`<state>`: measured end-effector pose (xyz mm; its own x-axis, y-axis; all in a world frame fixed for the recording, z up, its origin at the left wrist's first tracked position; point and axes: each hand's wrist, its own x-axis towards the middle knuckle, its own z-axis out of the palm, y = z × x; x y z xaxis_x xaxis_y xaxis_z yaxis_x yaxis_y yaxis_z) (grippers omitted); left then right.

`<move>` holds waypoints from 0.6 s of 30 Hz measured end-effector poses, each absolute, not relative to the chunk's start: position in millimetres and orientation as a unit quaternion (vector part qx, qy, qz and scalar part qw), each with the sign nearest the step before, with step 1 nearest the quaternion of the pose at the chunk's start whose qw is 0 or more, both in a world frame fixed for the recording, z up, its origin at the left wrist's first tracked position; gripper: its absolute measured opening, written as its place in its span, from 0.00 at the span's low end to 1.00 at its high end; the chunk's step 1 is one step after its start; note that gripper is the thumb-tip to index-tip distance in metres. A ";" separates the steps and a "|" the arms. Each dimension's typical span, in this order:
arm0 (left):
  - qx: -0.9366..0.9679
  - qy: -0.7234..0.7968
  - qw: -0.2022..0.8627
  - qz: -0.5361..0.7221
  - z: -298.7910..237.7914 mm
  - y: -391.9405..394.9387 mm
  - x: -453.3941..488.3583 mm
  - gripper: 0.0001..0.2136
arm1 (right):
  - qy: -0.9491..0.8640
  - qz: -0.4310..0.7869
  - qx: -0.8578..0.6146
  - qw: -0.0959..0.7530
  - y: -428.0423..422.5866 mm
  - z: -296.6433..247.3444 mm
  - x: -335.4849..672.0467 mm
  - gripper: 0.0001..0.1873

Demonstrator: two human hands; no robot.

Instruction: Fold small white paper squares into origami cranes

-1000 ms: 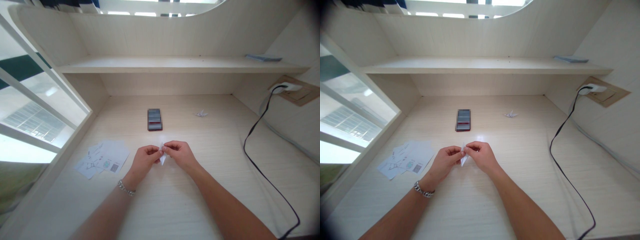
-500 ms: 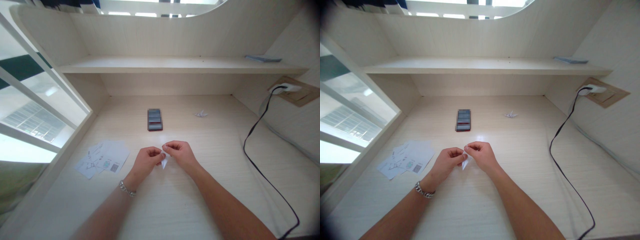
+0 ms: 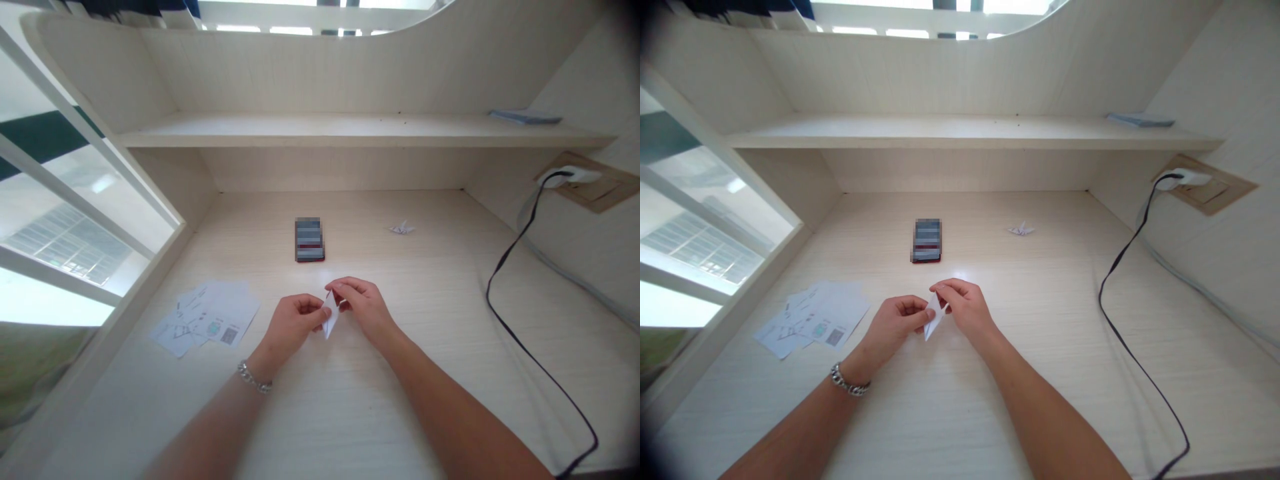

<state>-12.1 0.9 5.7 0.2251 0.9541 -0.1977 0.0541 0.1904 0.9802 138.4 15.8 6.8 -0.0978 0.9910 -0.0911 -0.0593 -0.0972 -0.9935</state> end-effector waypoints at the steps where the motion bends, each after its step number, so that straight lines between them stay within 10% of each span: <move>1: 0.510 0.494 0.593 0.379 5.4 0.8 -11.9 0.09 | -0.481 0.563 -0.481 0.470 16.1 7.4 139.5 0.14; 18: 0.476 0.508 0.562 0.446 6.1 4.1 -14.5 0.11 | -0.542 0.577 -0.461 0.401 16.8 0.9 139.0 0.14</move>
